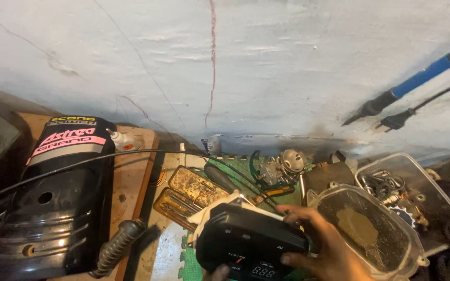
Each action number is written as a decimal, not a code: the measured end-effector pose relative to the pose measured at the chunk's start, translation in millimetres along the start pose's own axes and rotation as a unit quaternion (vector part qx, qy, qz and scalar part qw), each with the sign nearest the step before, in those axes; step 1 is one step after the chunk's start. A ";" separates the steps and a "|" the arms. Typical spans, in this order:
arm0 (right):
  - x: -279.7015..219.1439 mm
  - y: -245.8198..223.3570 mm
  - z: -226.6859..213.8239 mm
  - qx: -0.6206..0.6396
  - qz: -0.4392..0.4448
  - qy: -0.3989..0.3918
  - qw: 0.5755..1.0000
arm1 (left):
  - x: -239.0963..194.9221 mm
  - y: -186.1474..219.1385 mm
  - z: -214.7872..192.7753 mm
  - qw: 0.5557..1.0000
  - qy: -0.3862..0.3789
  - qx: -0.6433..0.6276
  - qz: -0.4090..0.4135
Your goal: The person assembles a motorcycle instrument cluster at a workbench. They align the black gauge face onto the housing, drive its screws with a screwdriver, then fit and press the clear plastic lens cover over the assembly and reposition it on the bench.
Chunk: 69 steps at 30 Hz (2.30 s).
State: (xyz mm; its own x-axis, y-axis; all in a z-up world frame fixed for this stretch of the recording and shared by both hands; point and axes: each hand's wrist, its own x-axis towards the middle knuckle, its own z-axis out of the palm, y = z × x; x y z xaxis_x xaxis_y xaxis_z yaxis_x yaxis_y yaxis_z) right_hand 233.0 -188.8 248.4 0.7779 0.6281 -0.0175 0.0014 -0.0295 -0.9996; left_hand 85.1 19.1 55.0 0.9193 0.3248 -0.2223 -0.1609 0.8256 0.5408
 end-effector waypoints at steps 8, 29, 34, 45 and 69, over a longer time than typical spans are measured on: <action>1.8 5.2 -1.5 0.003 0.086 0.054 0.995 | 9.2 -24.3 -32.0 0.996 -0.065 0.032 0.046; 24.1 -31.2 7.8 -0.033 0.148 0.152 0.977 | 25.6 84.5 133.8 0.976 0.063 0.202 -0.045; 27.0 -43.0 9.7 -0.052 0.106 0.154 0.981 | 31.1 91.2 135.6 0.959 0.141 0.224 -0.095; 38.2 -52.0 -1.5 -0.159 0.163 -0.032 0.973 | 20.3 108.3 153.2 0.943 -0.014 0.320 -0.090; 23.1 -46.4 -20.9 -0.012 0.157 0.021 0.987 | 60.5 144.2 160.9 0.931 -0.200 0.301 -0.051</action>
State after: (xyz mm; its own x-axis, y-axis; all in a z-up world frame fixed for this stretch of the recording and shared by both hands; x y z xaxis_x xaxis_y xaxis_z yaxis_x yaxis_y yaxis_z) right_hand 264.0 -189.2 294.9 0.7676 0.5522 -0.3252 -0.2295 -0.2370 -0.9440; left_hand 175.4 83.5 250.1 0.9984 -0.0378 -0.0429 0.0544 0.3956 0.9168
